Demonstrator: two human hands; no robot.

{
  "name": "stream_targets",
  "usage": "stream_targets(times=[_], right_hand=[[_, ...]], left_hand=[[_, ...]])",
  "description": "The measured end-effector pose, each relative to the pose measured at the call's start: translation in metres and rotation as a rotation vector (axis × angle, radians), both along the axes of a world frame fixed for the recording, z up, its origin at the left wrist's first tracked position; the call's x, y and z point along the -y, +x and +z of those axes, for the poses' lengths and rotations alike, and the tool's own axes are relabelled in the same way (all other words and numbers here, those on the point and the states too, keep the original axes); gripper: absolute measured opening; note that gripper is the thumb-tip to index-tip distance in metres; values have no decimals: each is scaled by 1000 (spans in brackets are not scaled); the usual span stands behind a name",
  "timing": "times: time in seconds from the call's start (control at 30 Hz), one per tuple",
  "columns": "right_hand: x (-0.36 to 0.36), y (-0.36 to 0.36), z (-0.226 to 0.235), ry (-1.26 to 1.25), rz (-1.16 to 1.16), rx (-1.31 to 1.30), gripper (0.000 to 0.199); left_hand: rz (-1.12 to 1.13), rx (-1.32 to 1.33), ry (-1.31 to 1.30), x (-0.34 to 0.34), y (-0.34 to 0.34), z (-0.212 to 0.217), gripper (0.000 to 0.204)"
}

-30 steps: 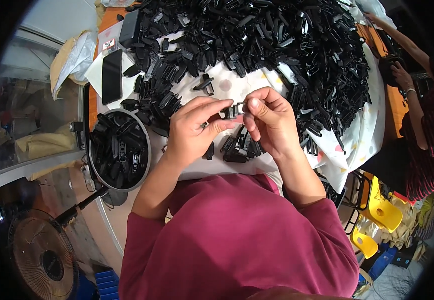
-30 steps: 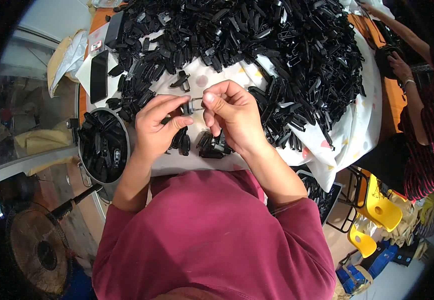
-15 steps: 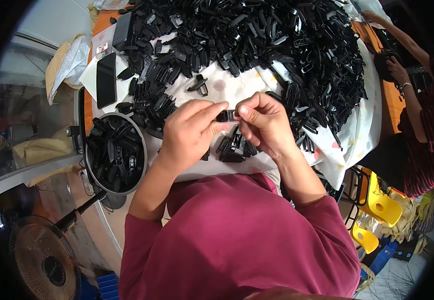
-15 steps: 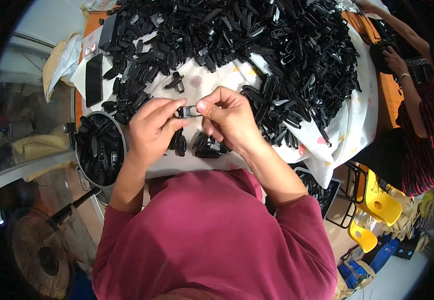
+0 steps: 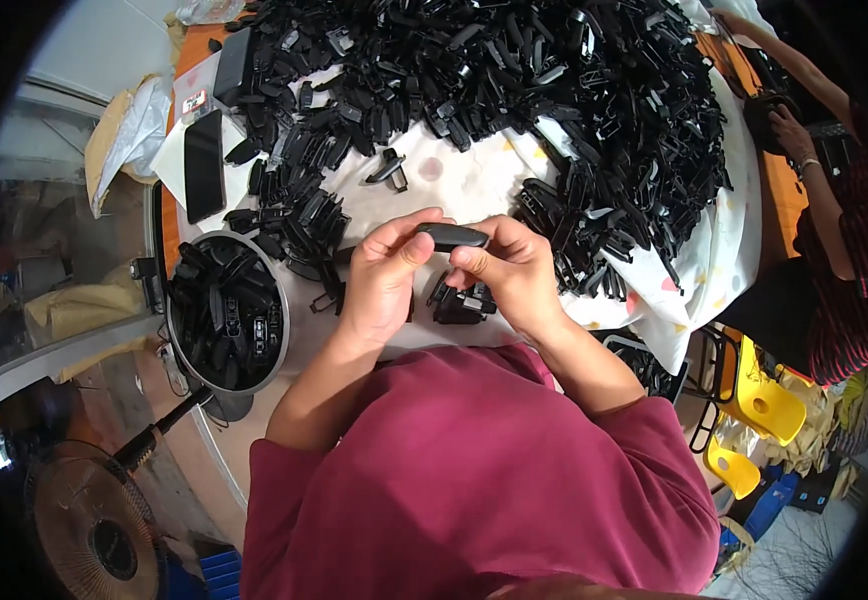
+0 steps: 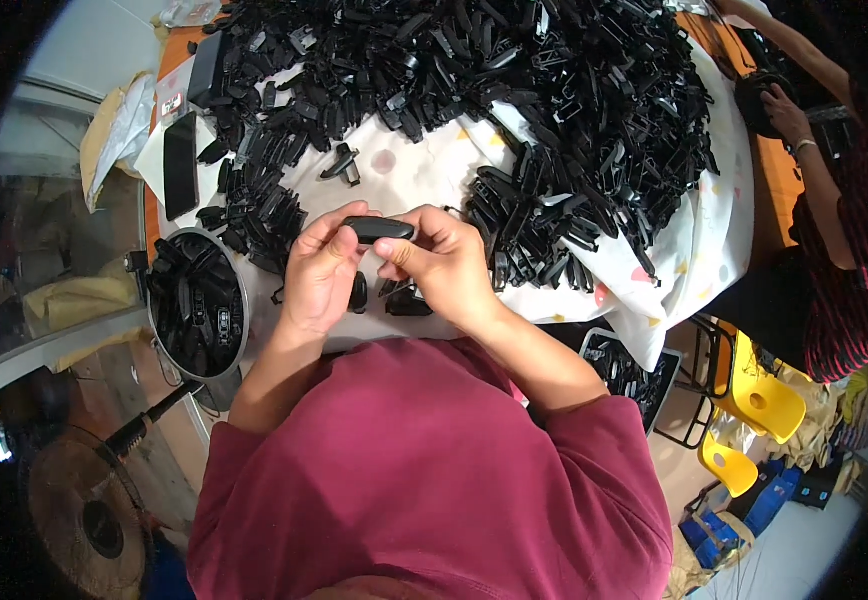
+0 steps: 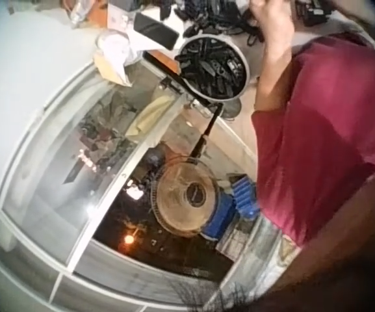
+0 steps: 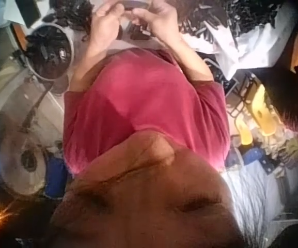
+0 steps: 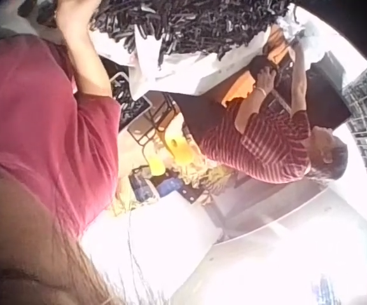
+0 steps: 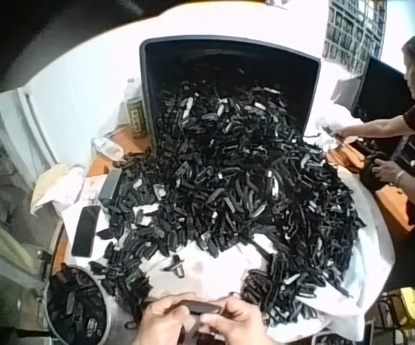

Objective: Assembling small black plastic components by hand at a workbench.

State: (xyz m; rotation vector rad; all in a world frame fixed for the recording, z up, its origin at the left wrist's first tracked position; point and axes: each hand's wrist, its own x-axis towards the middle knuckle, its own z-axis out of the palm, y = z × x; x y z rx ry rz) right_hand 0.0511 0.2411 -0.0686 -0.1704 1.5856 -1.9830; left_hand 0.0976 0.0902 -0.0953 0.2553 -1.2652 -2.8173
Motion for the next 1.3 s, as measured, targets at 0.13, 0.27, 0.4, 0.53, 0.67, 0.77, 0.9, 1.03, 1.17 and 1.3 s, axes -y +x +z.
stream_targets(times=[0.13,0.27,0.4,0.53,0.67,0.77,0.9,1.03,1.17,1.3], right_hand=[[-22,-42,-10,881,-5,-933,23],[-53,-91,-35,1496,168,-1247,14],[-46,-98,-30,1445,208,-1222,15],[-29,-82,-7,1038,-41,-984,15],[-15,-67,-12,508,-108,-588,27],[-13,-55,-5,348,-103,-505,26],[-20,-51,-7,49,-174,-63,14],[-21,-43,-2,-67,-123,179,18],[-16,-30,3,-52,-48,198,25],[-12,-17,7,-404,84,138,26]], left_hand=[[171,229,-105,27,-3,-10,28],[336,340,-527,45,-6,7,15],[-14,103,-1634,39,13,23,13],[-270,262,-1865,28,37,17,22],[-219,238,-1834,25,35,7,22],[-73,184,-1834,23,28,-8,24],[119,108,-1713,26,32,0,27],[-318,89,-1803,17,47,8,27],[-153,63,-1720,15,40,1,17],[-251,249,-403,20,21,19,14]])
